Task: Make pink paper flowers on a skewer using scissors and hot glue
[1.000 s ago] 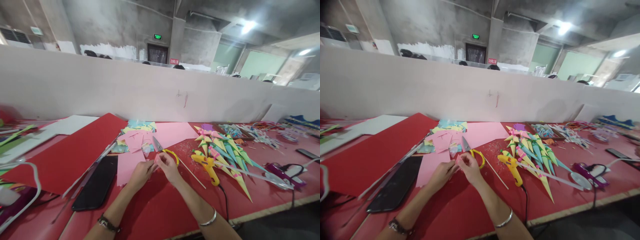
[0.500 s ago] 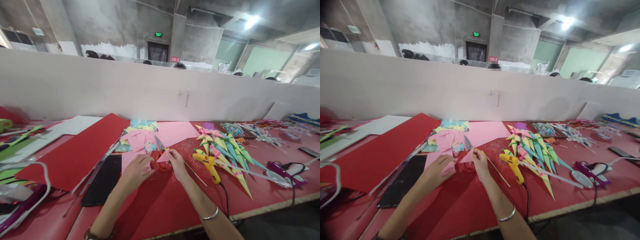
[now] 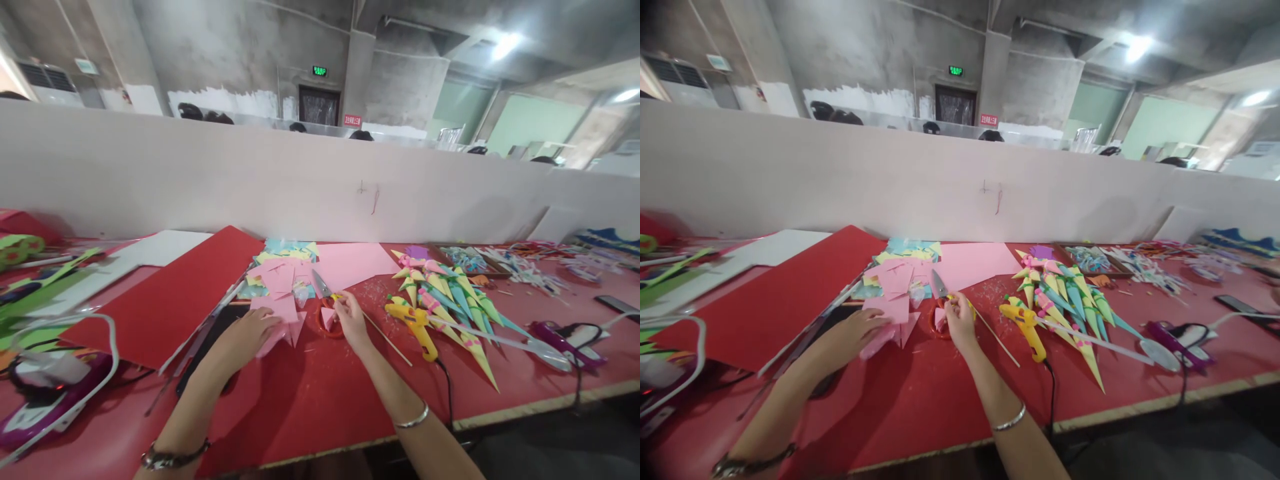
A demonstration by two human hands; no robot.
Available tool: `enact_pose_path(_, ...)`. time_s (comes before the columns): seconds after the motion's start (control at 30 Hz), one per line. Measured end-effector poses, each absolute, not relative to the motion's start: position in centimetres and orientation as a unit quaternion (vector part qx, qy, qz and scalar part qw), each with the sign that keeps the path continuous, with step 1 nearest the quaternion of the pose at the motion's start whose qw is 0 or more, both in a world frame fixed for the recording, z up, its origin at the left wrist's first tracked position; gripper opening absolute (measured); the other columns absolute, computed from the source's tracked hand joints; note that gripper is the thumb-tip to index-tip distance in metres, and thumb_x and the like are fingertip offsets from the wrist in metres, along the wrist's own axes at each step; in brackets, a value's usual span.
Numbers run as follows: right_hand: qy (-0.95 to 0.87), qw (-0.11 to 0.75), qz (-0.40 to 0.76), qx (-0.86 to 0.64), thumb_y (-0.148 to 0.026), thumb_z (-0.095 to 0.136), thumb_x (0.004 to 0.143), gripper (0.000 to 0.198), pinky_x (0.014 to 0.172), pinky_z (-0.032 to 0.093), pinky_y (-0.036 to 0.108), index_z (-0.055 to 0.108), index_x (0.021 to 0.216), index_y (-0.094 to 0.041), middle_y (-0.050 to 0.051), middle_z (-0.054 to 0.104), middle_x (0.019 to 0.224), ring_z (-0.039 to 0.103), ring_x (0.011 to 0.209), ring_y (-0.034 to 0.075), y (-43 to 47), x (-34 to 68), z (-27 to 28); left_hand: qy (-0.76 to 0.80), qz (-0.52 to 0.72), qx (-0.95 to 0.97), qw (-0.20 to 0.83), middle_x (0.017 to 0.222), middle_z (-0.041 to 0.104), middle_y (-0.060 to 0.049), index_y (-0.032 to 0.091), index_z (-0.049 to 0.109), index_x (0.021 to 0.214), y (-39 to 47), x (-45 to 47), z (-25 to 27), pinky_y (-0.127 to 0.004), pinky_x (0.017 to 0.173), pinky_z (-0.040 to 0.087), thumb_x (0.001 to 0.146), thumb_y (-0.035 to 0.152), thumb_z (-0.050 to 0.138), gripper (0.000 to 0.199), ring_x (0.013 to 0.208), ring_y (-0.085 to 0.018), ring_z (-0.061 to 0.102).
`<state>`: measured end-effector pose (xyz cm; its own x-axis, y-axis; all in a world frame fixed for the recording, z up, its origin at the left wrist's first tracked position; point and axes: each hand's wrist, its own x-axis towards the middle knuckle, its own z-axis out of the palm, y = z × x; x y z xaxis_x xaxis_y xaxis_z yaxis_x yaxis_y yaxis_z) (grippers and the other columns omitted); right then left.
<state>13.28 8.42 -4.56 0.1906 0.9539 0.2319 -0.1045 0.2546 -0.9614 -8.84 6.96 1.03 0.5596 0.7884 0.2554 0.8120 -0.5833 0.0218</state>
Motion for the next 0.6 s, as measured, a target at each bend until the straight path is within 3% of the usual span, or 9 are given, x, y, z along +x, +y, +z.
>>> enact_pose_path(0.1,-0.501,0.634,0.388,-0.444,-0.028,0.051,0.072,0.023,0.053,0.044,0.022,0.05,0.092,-0.018,-0.001,0.049,0.075,0.051,0.057,0.01,7.6,13.6,-3.3,-0.462,-0.102,-0.875,0.102,0.108,0.062,-0.01,0.017,0.065,0.094,6.5,-9.0,2.6,-0.039,0.092,0.038,0.071,-0.001,0.036,0.042,0.105,-0.025,0.052)
enact_pose_path(0.2,-0.551,0.621,0.352,-0.431,-0.021,0.058,0.068,0.038,0.067,0.045,0.025,0.051,0.105,-0.021,0.002,0.051,0.091,0.052,0.073,0.012,5.2,14.5,-1.4,-0.473,-0.185,-0.858,0.074,0.114,0.059,-0.008,0.019,0.057,0.11,4.7,-8.2,3.9,-0.04,0.091,0.04,0.081,0.012,0.032,0.039,0.106,-0.024,0.051)
enact_pose_path(0.3,-0.714,0.505,0.278,-0.399,-0.014,0.055,0.071,0.054,0.076,0.045,0.03,0.043,0.121,-0.027,0.004,0.05,0.103,0.053,0.076,0.013,2.2,15.9,0.3,-0.444,-0.215,-0.87,0.006,0.115,0.058,-0.004,0.026,0.056,0.111,2.1,-6.3,3.5,-0.035,0.09,0.042,0.085,0.019,0.03,0.037,0.107,-0.02,0.051)
enact_pose_path(0.43,-0.777,0.403,0.293,-0.386,-0.007,0.05,0.074,0.036,0.086,0.04,0.029,0.061,0.101,-0.028,0.004,0.05,0.108,0.051,0.096,0.016,-0.9,17.2,0.3,-0.384,-0.192,-0.902,-0.053,0.104,0.063,-0.005,0.027,0.06,0.104,-0.7,-4.3,0.9,-0.034,0.082,0.047,0.079,0.014,0.039,0.035,0.097,-0.02,0.057)
enact_pose_path(0.6,-0.752,0.417,0.31,-0.406,-0.014,0.051,0.079,0.017,0.079,0.042,0.026,0.065,0.081,-0.023,0.003,0.059,0.09,0.055,0.087,0.015,-2.7,17.7,-1.2,-0.405,-0.252,-0.873,-0.097,0.1,0.065,-0.005,0.028,0.064,0.096,-1.8,-4.8,-0.6,-0.029,0.079,0.049,0.078,0.025,0.048,0.025,0.092,-0.02,0.059)
